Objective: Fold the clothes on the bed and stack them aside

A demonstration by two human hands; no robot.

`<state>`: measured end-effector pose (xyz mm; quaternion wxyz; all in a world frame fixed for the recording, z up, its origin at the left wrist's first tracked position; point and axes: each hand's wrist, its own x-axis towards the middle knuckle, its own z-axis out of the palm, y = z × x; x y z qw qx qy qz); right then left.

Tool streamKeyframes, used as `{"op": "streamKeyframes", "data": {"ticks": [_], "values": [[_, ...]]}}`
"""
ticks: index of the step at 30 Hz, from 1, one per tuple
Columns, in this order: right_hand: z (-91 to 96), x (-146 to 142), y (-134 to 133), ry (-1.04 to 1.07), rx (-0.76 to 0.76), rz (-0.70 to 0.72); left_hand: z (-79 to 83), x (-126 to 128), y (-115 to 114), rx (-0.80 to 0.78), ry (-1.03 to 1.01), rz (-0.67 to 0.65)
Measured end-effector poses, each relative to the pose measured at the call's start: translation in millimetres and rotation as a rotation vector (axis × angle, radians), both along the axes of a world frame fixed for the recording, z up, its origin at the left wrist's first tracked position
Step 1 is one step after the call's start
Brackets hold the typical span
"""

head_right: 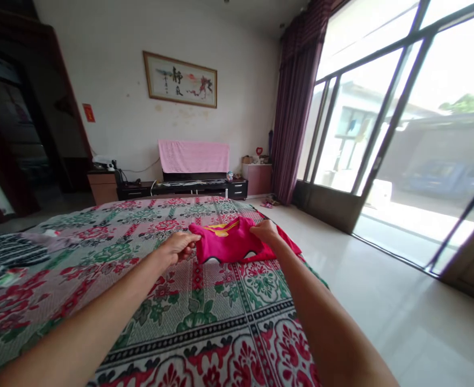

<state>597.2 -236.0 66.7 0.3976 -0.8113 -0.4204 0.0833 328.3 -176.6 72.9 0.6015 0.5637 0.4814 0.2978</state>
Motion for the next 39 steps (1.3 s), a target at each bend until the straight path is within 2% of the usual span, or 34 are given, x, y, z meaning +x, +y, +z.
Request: {"op": "streamKeyframes", "data": {"ticks": [4, 8, 12, 15, 18, 22, 25, 27, 30, 32, 36, 39], "values": [[5.2, 46.3, -7.9, -0.097, -0.105, -0.142, 3.3, 57.4, -9.7, 0.006, -0.003, -0.049], [16.5, 81.8, -15.4, -0.159, -0.155, -0.190, 7.5, 98.3, -11.1, -0.008, -0.011, -0.079], [12.1, 98.9, -21.5, -0.179, -0.225, -0.205, -2.1, 113.1, -9.2, -0.049, -0.024, -0.120], [-0.7, 90.4, -24.6, -0.259, -0.125, -0.220, -18.1, 101.8, -9.9, -0.058, -0.046, -0.152], [-11.3, 59.4, -22.4, -0.350, 0.013, -0.177, -35.0, 74.4, -10.9, -0.039, -0.034, -0.120], [-18.1, -10.9, -9.6, -0.397, 0.134, 0.011, -56.0, 23.9, -7.3, 0.021, 0.049, -0.042], [-26.7, -74.6, 1.9, -0.412, 0.144, 0.216, -70.7, -21.3, 0.5, 0.208, 0.268, 0.020], [-36.3, -116.2, 8.7, -0.429, 0.095, 0.349, -78.1, -55.6, 6.8, 0.382, 0.456, 0.054], [-50.9, -171.3, 17.7, -0.464, 0.047, 0.523, -83.6, -113.2, 13.5, 0.643, 0.769, 0.088], [-57.4, -201.8, 24.3, -0.463, 0.032, 0.592, -83.9, -153.5, 14.0, 0.732, 0.958, 0.146], [-63.8, -249.8, 43.4, -0.407, 0.063, 0.637, -82.3, -227.3, 7.9, 0.754, 1.199, 0.291], [-71.6, -276.7, 60.6, -0.337, 0.110, 0.654, -84.1, -266.9, 3.5, 0.750, 1.249, 0.365]]}}
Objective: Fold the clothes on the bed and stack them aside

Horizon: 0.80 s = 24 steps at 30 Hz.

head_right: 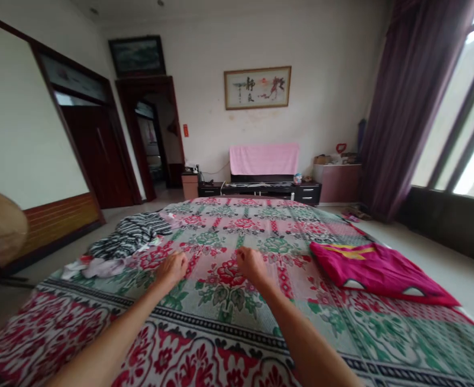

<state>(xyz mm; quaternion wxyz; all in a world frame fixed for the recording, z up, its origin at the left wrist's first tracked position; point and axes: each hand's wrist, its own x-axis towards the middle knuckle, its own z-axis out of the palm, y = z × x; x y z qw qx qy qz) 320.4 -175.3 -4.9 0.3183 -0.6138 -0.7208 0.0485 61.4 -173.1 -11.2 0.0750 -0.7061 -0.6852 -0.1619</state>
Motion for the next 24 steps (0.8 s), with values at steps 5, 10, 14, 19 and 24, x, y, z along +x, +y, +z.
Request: {"op": "streamKeyframes", "data": {"ticks": [5, 10, 14, 19, 24], "values": [[-20.2, -19.7, 16.7, 0.053, -0.006, -0.091, -10.1, -28.0, -0.1, 0.067, -0.119, -0.041], [-31.0, -13.4, 19.9, 0.074, 0.017, -0.096, -18.9, -28.4, 2.1, 0.067, -0.282, -0.006], [-31.8, -10.9, 20.3, 0.065, 0.004, -0.077, -11.9, -34.4, 4.2, 0.103, -0.395, 0.032], [-30.8, -12.0, 19.4, 0.085, 0.006, -0.071, 25.4, -83.8, 10.5, 0.366, -0.248, 0.164], [-30.2, -13.0, 18.4, 0.085, 0.029, -0.047, 45.5, -148.1, 17.5, 0.231, -0.047, 0.493]]}}
